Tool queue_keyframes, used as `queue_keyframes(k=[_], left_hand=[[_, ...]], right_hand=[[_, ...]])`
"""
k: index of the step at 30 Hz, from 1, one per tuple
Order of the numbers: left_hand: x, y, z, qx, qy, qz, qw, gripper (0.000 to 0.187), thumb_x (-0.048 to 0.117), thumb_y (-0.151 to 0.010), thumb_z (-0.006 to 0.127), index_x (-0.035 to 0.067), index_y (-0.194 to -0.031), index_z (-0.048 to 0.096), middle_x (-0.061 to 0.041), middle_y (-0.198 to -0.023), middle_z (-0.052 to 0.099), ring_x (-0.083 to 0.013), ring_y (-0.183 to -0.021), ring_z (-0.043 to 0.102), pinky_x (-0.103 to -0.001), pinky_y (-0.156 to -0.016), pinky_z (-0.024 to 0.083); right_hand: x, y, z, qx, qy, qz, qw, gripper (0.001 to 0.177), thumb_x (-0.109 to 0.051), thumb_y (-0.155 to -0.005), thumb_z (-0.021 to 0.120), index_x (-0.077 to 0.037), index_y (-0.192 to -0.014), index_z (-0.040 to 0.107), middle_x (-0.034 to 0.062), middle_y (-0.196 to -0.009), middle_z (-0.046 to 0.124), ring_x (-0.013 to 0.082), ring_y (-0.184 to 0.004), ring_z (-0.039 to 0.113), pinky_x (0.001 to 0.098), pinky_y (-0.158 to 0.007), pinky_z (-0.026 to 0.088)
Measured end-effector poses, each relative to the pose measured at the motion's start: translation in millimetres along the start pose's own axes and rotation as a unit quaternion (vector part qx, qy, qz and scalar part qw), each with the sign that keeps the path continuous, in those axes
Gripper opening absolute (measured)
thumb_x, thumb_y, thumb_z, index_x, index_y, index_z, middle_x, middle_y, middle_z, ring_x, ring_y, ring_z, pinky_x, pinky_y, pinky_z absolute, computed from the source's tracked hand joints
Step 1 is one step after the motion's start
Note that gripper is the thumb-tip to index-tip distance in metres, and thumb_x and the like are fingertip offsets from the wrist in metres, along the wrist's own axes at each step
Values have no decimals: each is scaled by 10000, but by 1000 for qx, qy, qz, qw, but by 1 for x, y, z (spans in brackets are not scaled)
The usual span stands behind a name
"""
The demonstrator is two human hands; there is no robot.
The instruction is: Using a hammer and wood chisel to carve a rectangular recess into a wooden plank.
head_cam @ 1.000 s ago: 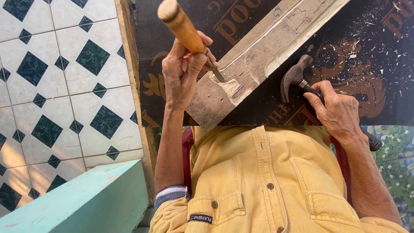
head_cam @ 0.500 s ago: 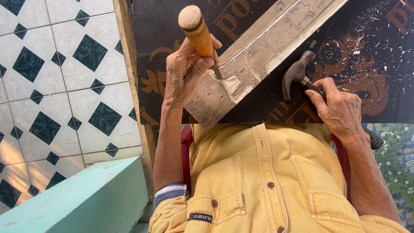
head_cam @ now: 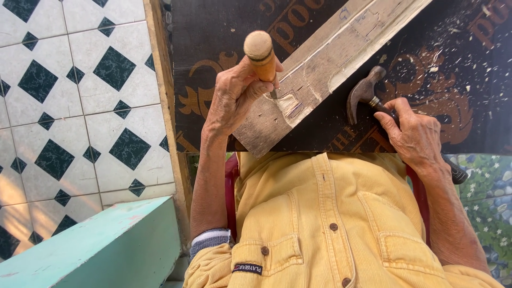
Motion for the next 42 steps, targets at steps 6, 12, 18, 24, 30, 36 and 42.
queue_keyframes(k=[6,12,18,24,30,36,42], left_hand=[[-6,-5,1,16,-39,42,998,291,195,-1115,560,9,-1337,539,-70,-1181,627,-180,-976,649,-323,-878,594],[-4,-5,7,10,-109,47,993,215,241,-1118,528,65,-1240,532,-53,-1018,575,-155,-827,547,-289,-754,447],[-3,-6,9,6,-159,15,987,198,252,-1094,551,81,-1196,544,-68,-1031,615,-175,-820,586,-298,-754,462],[7,-7,13,20,-122,18,992,183,228,-1096,523,60,-1165,545,-35,-954,545,-155,-776,475,-286,-722,384],[13,-7,15,-10,-116,-6,993,213,302,-1097,510,93,-1064,520,-13,-912,453,-160,-758,348,-277,-719,292],[13,-11,14,5,-110,-2,994,180,254,-1095,490,81,-1077,535,-15,-917,500,-153,-755,401,-293,-708,325],[12,-10,15,-12,-124,-15,992,260,339,-1096,492,83,-1072,530,-29,-926,514,-168,-751,426,-296,-705,345]], right_hand=[[-29,-30,-70,14,-174,-40,984,327,-311,-1053,639,-30,-1220,657,17,-553,456,140,-435,370,310,-440,322],[-69,-70,-198,131,-438,-128,880,147,-103,-1250,472,-55,-1372,406,78,-890,486,118,-564,385,269,-538,314],[-103,-105,-193,272,-502,-192,798,473,-604,-1184,299,-139,-1145,378,-15,-769,334,92,-577,222,279,-542,222],[-111,-109,-225,60,-39,-295,953,347,-321,-1113,483,-70,-1246,683,10,-556,524,136,-335,423,304,-309,344],[-93,-95,-199,310,-403,-207,836,531,-340,-1315,305,71,-1050,512,189,-1018,521,172,-621,460,265,-536,362],[-107,-104,-217,63,-41,-314,946,321,-302,-1117,453,-62,-1216,642,0,-542,493,132,-317,433,307,-296,369],[-111,-91,-204,296,-417,-164,844,708,-677,-1159,355,27,-1202,419,48,-714,351,125,-534,362,276,-491,256]])
Point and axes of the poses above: each hand's wrist, its own y-axis away from the middle knuckle, its own z-axis out of the palm, x = y × z, the point moved 1 cm from there along -y, towards the middle knuckle
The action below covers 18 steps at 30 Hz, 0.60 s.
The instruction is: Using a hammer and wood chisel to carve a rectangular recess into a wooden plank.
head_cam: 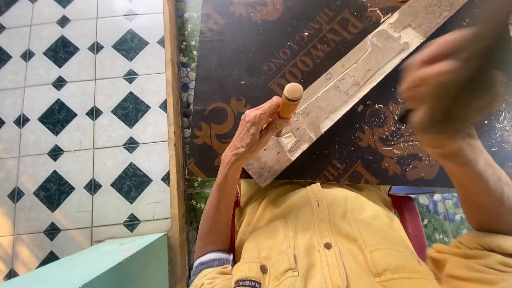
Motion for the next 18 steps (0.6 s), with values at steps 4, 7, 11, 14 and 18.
queue_keyframes(k=[4,7,11,14,18], left_hand=[[-4,1,1,12,5,18,1000,251,321,-1108,474,92,-1010,506,-6,-859,483,-135,-685,414,-275,-625,362],[-16,-1,4,20,-11,46,999,264,340,-1113,460,84,-1048,477,-28,-882,509,-144,-677,448,-282,-611,382],[-35,-3,2,12,122,53,991,182,181,-1126,456,24,-1213,492,-98,-1063,545,-190,-868,600,-312,-743,592],[-49,-3,-4,25,184,36,982,264,222,-1128,504,15,-1292,504,-105,-1133,583,-196,-868,698,-328,-811,682],[-37,-5,-12,33,185,-21,982,306,339,-1115,512,75,-1269,532,-28,-1049,590,-150,-867,697,-290,-744,655]], right_hand=[[13,5,19,-349,301,-171,871,217,-293,-1142,482,-126,-1212,602,-47,-537,383,93,-343,352,248,-300,375],[32,28,0,-326,219,-88,915,258,-276,-1130,462,-64,-1170,605,-7,-555,444,117,-354,408,288,-326,377],[62,80,-21,-264,200,25,943,181,-180,-1119,588,-24,-1193,642,95,-798,703,136,-517,600,270,-402,476],[95,126,-32,-280,221,144,923,159,-190,-1089,643,-47,-1156,666,62,-713,644,130,-449,548,261,-381,473],[119,169,-43,-284,257,207,900,196,-233,-1069,656,-63,-1159,691,47,-719,660,149,-500,532,304,-492,436]])
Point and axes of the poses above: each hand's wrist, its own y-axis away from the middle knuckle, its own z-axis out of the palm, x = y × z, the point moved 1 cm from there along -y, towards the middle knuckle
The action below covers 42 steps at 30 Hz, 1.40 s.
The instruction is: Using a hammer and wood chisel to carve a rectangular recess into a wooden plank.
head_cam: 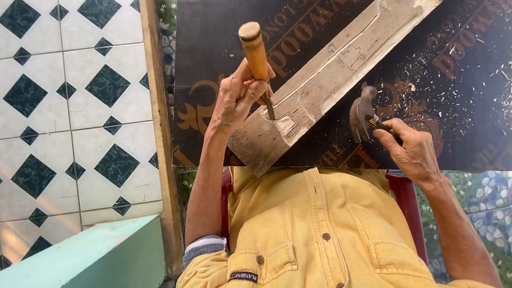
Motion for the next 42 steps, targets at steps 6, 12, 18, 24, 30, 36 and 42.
queue_keyframes(k=[6,12,18,24,30,36,42], left_hand=[[-32,3,-11,33,75,28,996,340,397,-1119,531,96,-1277,510,-66,-1221,547,-184,-904,666,-358,-847,680],[-40,14,-17,149,106,-68,981,355,444,-1074,561,124,-1227,550,-128,-914,654,-268,-755,743,-363,-649,689],[-20,12,-13,150,109,-41,982,353,438,-1086,574,120,-1236,539,-135,-944,669,-301,-805,770,-361,-675,674],[-15,15,-6,102,84,1,991,284,286,-1122,578,49,-1268,527,-86,-1226,551,-216,-912,716,-321,-718,689],[-1,14,6,48,51,-14,997,336,293,-1117,562,22,-1309,512,-91,-1148,571,-218,-945,702,-334,-836,684],[5,17,4,-20,56,9,998,299,290,-1135,545,41,-1300,527,-104,-1281,585,-200,-978,669,-335,-892,612],[23,18,7,-55,-71,59,994,42,107,-1086,580,69,-1073,570,-130,-1211,626,-252,-1041,670,-371,-967,620]], right_hand=[[30,16,24,9,2,45,999,251,-292,-1110,623,-55,-1137,702,28,-828,667,142,-546,447,321,-554,365],[26,13,28,-22,100,40,994,282,-381,-1090,628,-111,-1144,689,54,-592,556,200,-477,455,363,-543,378],[28,15,33,-23,136,45,989,301,-425,-1113,601,-138,-1172,669,58,-545,466,233,-465,459,379,-545,351],[28,17,36,-16,153,45,987,294,-438,-1146,596,-151,-1156,657,43,-559,485,206,-484,469,368,-530,348],[30,19,37,-15,164,49,985,296,-445,-1148,615,-156,-1188,668,42,-573,524,206,-506,517,362,-549,380],[32,20,38,-8,174,47,984,280,-441,-1171,625,-165,-1186,668,52,-598,541,231,-526,542,377,-562,377],[31,19,38,-9,174,42,984,274,-435,-1174,625,-164,-1181,670,49,-609,552,232,-527,546,380,-563,388]])
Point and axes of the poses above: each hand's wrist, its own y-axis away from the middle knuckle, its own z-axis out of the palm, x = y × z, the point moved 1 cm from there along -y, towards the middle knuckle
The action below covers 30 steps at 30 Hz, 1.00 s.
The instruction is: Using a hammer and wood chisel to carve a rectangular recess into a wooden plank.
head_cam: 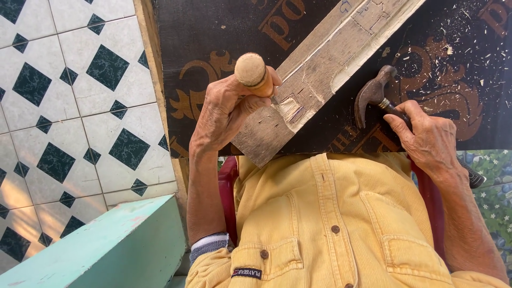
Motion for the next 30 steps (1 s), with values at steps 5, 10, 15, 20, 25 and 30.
queue_keyframes(k=[5,10,15,20,25,30], left_hand=[[7,-5,-3,18,-19,4,1000,224,226,-1091,537,23,-1018,598,-158,-1151,642,-251,-972,682,-374,-869,630],[12,-6,-7,24,-44,-26,998,309,254,-1091,527,-36,-1036,620,-144,-1127,648,-237,-932,685,-372,-864,624],[10,-4,-7,19,-14,-53,998,310,259,-1098,528,-38,-1135,606,-128,-1138,629,-215,-948,673,-345,-882,610],[7,-4,-7,23,-24,-30,999,281,239,-1104,531,-32,-1148,592,-133,-1145,627,-224,-942,680,-355,-884,616],[7,-5,-2,26,-33,0,999,284,249,-1092,527,-9,-997,597,-144,-1127,637,-245,-959,662,-388,-868,597],[1,2,3,48,-45,-6,998,249,272,-1081,569,27,-1062,610,-100,-1122,664,-218,-947,680,-363,-882,598]], right_hand=[[0,1,0,3,-4,-3,1000,258,-421,-1177,637,-164,-1163,665,46,-601,532,214,-518,518,370,-556,380],[0,2,0,-1,11,-2,1000,274,-438,-1179,634,-167,-1183,667,43,-606,541,224,-527,537,374,-562,391],[3,2,4,3,14,1,1000,290,-449,-1176,644,-163,-1203,681,41,-609,564,228,-527,557,375,-566,408],[2,2,4,2,10,10,1000,266,-433,-1179,659,-170,-1202,686,65,-616,569,270,-563,595,396,-584,407],[3,2,4,9,18,-2,1000,278,-442,-1185,656,-165,-1190,679,41,-619,564,235,-549,577,375,-571,400],[1,1,3,10,11,-3,1000,289,-439,-1189,637,-153,-1191,676,41,-589,532,227,-521,550,373,-569,394]])
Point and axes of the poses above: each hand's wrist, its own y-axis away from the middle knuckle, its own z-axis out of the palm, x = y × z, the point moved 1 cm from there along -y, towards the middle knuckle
